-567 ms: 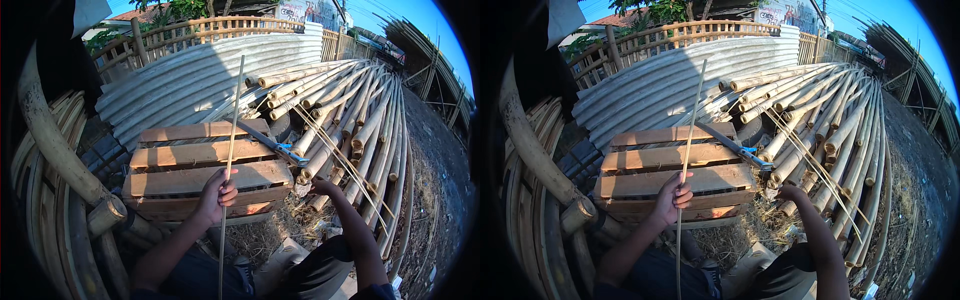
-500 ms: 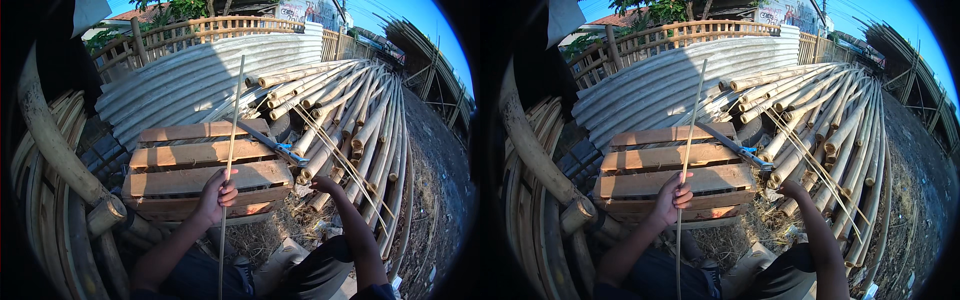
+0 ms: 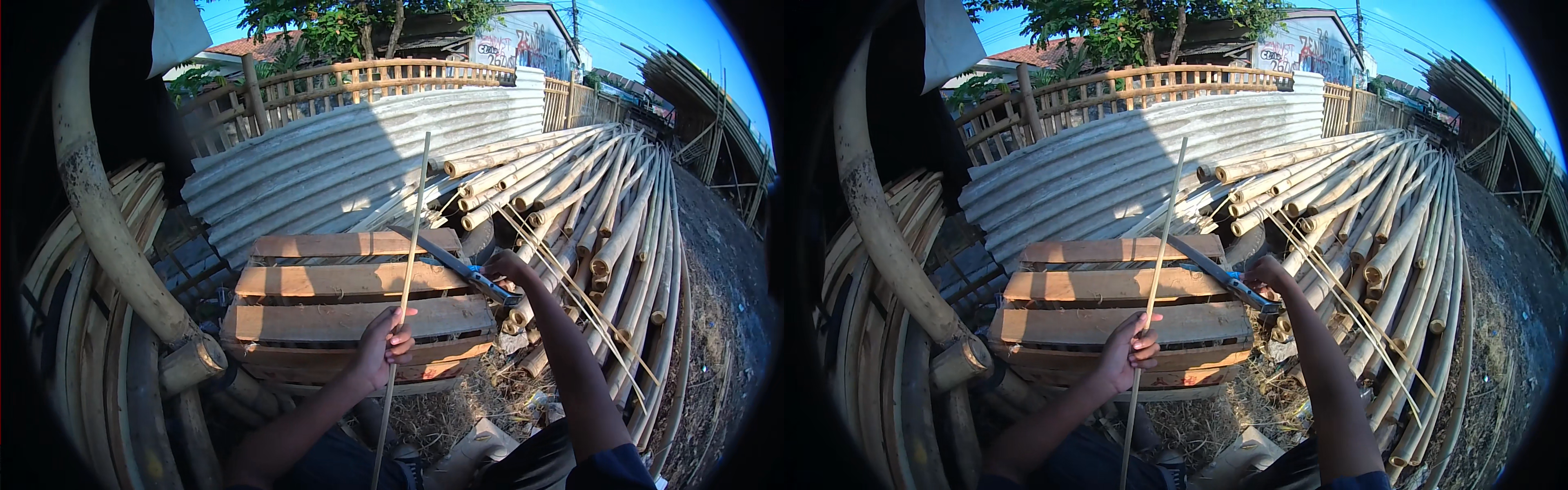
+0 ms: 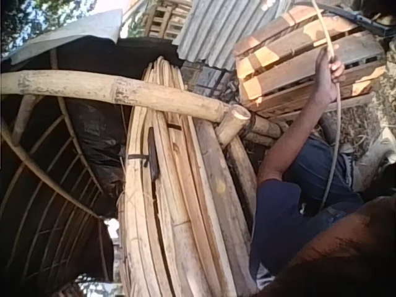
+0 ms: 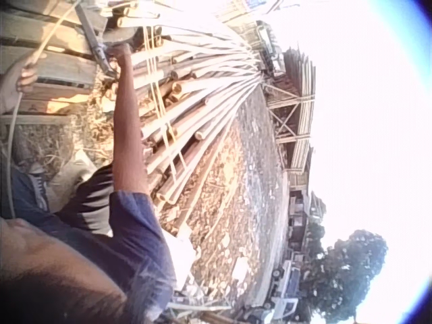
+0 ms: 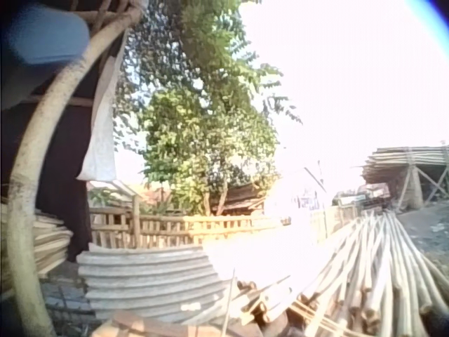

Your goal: Trimming and scraping a thin strip of bamboo using a small hand knife.

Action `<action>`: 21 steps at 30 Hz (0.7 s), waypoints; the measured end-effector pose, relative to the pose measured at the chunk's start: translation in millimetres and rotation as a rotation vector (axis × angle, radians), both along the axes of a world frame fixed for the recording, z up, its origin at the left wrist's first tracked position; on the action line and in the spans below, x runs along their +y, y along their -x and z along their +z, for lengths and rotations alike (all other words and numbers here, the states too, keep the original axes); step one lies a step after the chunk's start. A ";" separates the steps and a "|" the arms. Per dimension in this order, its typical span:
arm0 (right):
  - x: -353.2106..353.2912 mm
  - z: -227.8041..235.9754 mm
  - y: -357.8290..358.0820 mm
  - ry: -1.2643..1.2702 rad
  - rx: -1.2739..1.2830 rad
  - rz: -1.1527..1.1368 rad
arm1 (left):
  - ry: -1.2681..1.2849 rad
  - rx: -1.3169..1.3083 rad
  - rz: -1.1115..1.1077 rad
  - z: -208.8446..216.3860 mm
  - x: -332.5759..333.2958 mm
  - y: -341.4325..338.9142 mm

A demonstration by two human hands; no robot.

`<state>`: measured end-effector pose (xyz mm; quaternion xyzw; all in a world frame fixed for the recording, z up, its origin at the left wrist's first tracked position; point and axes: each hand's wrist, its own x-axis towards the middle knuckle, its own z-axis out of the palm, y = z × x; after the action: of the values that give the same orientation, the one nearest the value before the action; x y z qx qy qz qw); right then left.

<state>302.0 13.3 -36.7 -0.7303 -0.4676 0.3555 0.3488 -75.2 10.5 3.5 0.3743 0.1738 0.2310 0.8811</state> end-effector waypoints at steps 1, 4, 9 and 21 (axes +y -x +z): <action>2.4 3.6 -2.2 -0.006 0.000 0.006 | -0.006 0.000 0.006 -0.6 0.5 0.3; -3.3 23.3 -20.9 0.079 0.021 -0.154 | 0.019 0.002 -0.007 -2.1 3.0 1.5; -46.1 79.1 -63.6 -0.174 -0.216 -0.446 | 0.047 -0.008 -0.008 -2.1 7.4 4.9; -145.6 53.3 68.2 -0.310 0.441 -0.354 | 0.074 0.020 -0.034 -13.3 13.5 -3.5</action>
<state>233.7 -132.4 16.6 -0.6438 -0.2949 0.3635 0.6053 -71.7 24.0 -9.8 0.3466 0.1845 0.2056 0.8964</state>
